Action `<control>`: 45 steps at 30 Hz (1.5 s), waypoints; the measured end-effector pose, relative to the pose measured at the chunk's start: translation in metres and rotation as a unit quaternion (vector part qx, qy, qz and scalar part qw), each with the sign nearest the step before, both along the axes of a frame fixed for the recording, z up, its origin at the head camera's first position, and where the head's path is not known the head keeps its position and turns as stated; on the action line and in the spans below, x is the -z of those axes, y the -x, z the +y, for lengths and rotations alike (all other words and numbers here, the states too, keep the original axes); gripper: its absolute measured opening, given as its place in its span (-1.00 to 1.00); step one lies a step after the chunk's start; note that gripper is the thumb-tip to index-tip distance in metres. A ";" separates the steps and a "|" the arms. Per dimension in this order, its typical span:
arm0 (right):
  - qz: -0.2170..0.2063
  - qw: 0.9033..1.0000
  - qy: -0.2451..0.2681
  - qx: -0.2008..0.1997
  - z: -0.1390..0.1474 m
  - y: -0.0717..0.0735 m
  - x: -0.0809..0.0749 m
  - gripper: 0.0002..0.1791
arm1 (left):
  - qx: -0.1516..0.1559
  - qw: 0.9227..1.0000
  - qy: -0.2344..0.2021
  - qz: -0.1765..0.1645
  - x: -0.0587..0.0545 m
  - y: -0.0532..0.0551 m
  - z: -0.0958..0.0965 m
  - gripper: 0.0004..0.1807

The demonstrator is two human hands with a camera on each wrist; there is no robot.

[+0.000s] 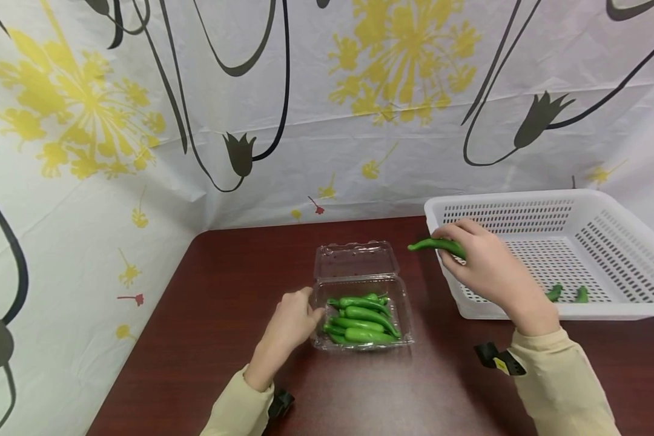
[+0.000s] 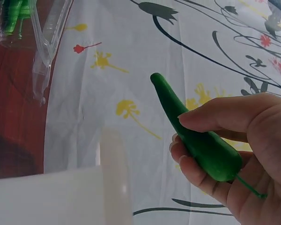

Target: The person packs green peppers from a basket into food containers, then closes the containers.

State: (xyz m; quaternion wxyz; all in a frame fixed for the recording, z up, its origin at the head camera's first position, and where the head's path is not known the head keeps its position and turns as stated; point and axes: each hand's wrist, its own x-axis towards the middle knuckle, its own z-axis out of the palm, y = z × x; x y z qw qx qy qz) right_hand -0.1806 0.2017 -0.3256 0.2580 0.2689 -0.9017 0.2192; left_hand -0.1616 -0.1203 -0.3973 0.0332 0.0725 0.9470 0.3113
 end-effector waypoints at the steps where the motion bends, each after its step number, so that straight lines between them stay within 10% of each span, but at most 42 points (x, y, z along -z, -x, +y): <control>1: 0.004 1.000 -0.001 -0.004 -0.001 0.000 0.001 -0.72 | 0.000 1.000 0.001 0.001 0.000 0.000 0.000 -0.49; 21: 0.036 0.994 0.001 -0.106 -0.025 0.003 0.011 -0.66 | 0.005 1.000 -0.003 0.008 0.001 0.000 0.000 -0.49; 45: 0.022 0.994 0.013 -0.108 -0.048 0.002 0.023 -0.68 | 0.000 1.000 0.000 0.000 -0.001 0.000 0.000 -0.48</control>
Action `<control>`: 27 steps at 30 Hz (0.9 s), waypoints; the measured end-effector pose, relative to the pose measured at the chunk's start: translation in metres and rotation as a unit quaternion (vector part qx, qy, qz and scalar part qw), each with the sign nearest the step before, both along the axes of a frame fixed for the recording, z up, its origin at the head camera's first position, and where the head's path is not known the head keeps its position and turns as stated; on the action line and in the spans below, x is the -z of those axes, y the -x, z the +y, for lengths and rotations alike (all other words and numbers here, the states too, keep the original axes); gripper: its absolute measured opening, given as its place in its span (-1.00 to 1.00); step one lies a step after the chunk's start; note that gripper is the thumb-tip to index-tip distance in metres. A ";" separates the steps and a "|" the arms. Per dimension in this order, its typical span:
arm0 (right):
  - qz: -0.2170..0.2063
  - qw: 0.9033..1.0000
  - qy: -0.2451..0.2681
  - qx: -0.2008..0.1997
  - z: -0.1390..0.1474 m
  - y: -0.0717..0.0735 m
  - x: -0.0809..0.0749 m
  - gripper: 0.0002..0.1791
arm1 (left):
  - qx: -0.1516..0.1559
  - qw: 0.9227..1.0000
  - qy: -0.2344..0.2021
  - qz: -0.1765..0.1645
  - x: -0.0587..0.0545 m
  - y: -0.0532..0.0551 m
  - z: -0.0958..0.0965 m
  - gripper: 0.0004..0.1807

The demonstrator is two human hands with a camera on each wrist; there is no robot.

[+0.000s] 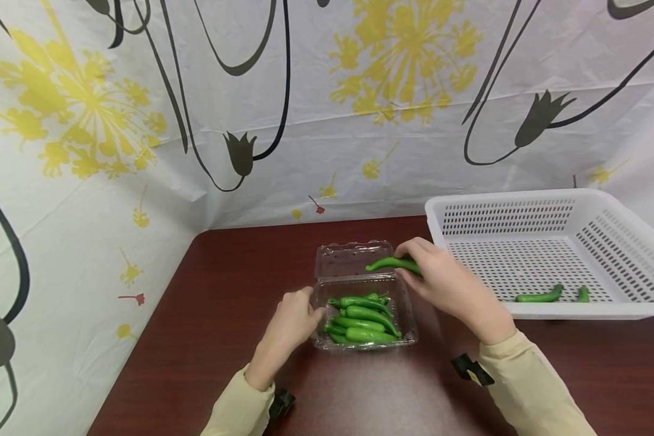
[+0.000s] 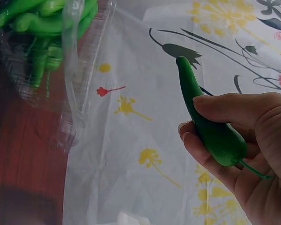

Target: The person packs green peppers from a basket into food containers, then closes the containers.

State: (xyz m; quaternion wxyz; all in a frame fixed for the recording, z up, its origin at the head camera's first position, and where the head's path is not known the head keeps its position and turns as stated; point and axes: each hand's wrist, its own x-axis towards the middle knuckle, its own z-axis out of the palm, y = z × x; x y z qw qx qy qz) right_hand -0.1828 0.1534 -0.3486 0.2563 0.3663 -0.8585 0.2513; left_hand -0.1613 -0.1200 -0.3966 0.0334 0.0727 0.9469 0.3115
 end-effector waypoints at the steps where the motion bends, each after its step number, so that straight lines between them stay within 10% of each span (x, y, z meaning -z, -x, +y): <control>1: 0.000 1.000 0.000 0.001 -0.001 0.000 0.001 -0.68 | 0.000 1.000 0.000 -0.001 0.000 0.000 0.000 -0.48; 27: -0.060 0.996 -0.065 0.024 -0.025 -0.001 0.025 -0.79 | -0.001 1.000 0.003 -0.003 0.000 0.000 0.001 -0.48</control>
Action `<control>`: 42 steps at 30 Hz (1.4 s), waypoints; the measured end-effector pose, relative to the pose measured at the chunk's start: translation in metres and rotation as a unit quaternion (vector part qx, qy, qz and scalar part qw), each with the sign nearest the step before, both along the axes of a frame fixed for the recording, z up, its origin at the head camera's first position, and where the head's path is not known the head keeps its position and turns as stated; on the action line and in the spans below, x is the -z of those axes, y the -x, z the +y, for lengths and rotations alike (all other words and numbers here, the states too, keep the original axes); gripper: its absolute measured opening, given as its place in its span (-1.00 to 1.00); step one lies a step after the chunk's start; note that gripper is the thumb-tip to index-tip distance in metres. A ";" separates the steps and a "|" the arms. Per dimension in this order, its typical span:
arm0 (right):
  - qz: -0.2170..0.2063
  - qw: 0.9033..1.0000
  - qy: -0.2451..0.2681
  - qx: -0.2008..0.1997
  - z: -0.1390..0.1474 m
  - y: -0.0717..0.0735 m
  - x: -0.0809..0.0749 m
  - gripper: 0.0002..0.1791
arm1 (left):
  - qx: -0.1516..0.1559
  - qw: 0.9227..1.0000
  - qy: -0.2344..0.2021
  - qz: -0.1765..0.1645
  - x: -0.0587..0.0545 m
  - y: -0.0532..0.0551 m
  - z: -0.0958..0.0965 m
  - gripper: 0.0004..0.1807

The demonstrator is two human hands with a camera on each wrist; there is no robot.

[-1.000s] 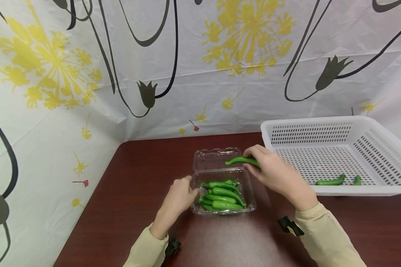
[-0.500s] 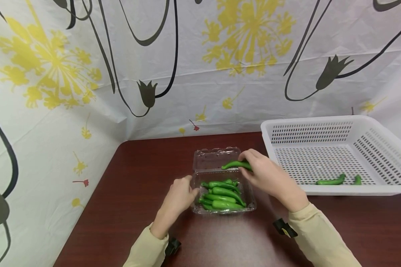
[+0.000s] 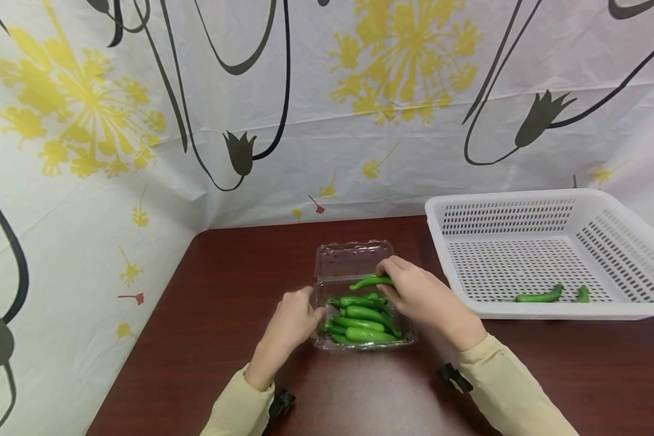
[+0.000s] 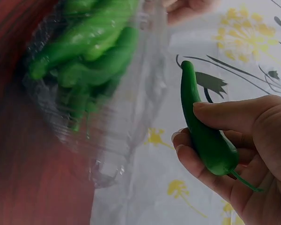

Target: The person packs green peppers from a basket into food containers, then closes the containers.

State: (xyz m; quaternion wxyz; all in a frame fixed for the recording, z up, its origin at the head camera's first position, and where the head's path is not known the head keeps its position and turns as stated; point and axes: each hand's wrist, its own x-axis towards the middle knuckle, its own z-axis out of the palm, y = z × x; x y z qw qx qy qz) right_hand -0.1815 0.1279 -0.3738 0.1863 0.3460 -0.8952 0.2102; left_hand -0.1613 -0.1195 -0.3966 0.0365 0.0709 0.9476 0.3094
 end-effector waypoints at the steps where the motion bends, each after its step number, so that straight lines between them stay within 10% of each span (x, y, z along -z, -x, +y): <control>1: -0.005 1.000 -0.004 0.002 -0.001 0.000 0.001 -0.79 | 0.000 1.000 0.001 0.001 0.000 0.000 0.000 -0.48; 42: -0.033 0.997 -0.064 -0.005 -0.019 -0.001 0.030 -0.80 | 0.011 0.999 0.008 0.032 -0.001 -0.001 -0.002 -0.52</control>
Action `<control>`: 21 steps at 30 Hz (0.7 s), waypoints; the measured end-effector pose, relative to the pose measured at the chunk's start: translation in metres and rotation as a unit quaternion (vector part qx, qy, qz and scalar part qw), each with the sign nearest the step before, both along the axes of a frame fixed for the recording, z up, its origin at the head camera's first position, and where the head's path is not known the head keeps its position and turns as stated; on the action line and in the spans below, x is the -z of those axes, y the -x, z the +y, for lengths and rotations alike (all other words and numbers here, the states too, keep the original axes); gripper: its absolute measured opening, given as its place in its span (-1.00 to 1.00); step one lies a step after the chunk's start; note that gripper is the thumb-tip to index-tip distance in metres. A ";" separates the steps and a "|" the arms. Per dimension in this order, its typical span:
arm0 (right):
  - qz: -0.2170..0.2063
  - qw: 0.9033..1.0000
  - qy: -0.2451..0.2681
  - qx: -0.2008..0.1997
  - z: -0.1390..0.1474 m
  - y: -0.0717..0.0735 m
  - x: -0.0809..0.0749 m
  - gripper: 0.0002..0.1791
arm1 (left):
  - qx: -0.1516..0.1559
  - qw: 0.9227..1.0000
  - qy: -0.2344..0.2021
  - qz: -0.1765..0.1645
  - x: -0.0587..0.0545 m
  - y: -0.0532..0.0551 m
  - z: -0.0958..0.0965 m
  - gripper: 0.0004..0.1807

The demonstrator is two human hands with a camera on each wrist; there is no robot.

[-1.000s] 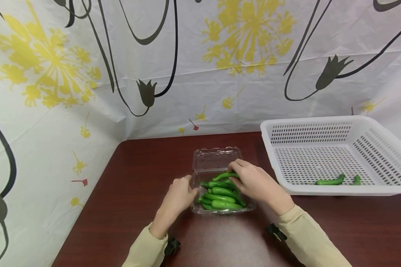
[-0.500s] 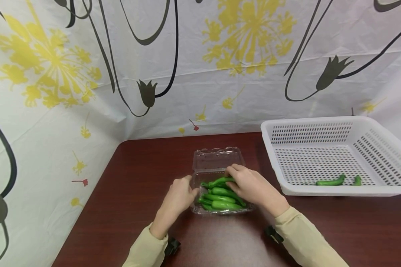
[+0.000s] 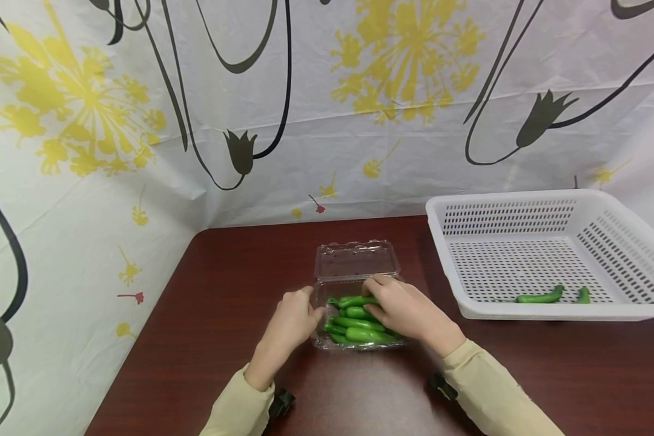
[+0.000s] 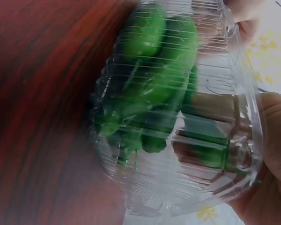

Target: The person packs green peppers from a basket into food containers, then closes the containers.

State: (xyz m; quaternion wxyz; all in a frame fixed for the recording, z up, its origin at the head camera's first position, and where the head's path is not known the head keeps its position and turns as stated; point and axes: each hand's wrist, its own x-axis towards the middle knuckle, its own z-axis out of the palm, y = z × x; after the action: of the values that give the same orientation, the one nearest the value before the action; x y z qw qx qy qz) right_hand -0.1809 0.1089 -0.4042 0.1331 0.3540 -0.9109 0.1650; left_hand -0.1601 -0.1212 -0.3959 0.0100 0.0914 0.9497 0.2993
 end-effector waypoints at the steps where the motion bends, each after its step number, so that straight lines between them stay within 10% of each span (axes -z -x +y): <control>1: 0.001 1.000 -0.001 0.001 0.000 0.000 0.001 -0.80 | 0.000 1.000 -0.001 -0.001 0.000 0.000 0.000 -0.52; 21: 0.001 1.000 -0.008 -0.002 0.002 0.002 0.006 -0.83 | -0.004 1.000 0.004 -0.002 -0.001 0.000 0.001 -0.54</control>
State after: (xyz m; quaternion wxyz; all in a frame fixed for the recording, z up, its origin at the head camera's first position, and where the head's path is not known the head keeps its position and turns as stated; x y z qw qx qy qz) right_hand -0.1834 0.1110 -0.4102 0.1308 0.3571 -0.9112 0.1582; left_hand -0.1602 -0.1203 -0.3950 0.0108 0.0872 0.9514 0.2952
